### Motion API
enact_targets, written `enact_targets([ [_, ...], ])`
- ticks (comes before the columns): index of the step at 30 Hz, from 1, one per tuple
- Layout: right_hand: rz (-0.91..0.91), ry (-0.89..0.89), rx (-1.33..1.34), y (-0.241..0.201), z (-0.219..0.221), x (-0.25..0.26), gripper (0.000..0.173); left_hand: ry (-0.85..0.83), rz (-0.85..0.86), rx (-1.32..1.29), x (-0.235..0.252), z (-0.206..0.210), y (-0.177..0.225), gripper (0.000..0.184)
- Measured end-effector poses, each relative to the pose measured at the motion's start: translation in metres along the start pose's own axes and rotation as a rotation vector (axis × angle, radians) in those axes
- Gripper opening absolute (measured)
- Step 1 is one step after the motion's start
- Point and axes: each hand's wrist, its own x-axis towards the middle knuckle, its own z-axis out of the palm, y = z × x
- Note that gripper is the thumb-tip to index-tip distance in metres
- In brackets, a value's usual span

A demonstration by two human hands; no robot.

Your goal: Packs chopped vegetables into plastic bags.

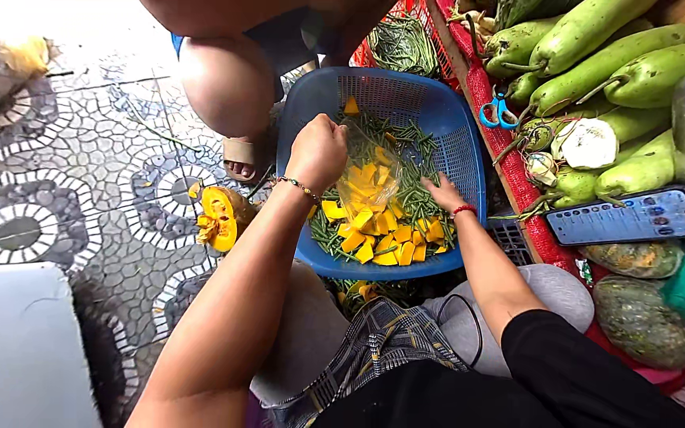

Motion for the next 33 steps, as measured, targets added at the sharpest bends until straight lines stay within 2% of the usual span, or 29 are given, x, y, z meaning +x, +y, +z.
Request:
enact_targets([
  [2,0.016,-0.028,-0.036,-0.013,0.017,0.000,0.096,-0.016,0.000,-0.001,0.000,0.002,0.001,0.034],
  [5,-0.078,-0.073,-0.076,-0.034,0.031,-0.013,0.085,-0.035,0.013,0.014,0.000,0.004,0.005,0.035],
  [7,-0.115,-0.106,-0.137,-0.041,0.034,-0.026,0.088,-0.051,0.022,0.029,0.000,0.006,0.007,0.034],
  [10,-0.162,-0.149,-0.239,-0.037,0.034,-0.031,0.103,-0.069,0.039,0.040,0.002,0.007,0.009,0.033],
  [14,-0.179,-0.203,-0.241,-0.018,0.036,0.004,0.120,-0.094,0.048,0.059,0.002,0.008,0.008,0.035],
  [17,-0.173,-0.252,-0.276,-0.018,0.038,0.020,0.115,-0.092,0.047,0.083,0.001,0.006,0.006,0.035],
  [22,-0.188,-0.270,-0.307,-0.022,0.036,-0.007,0.120,-0.086,0.053,0.081,0.000,0.004,0.007,0.036],
  [24,-0.221,-0.271,-0.340,-0.015,0.037,-0.010,0.116,-0.087,0.061,0.079,0.000,0.005,0.009,0.036],
  [28,-0.318,-0.239,-0.307,-0.001,0.029,-0.022,0.094,-0.096,0.100,0.091,-0.001,0.011,0.009,0.037],
  [31,-0.354,-0.254,-0.077,-0.001,0.006,-0.032,0.078,-0.087,0.118,0.076,-0.001,0.012,0.007,0.040],
  [33,-0.296,-0.221,0.203,-0.006,-0.011,-0.050,0.076,-0.094,0.140,0.041,-0.003,0.009,0.005,0.044],
])
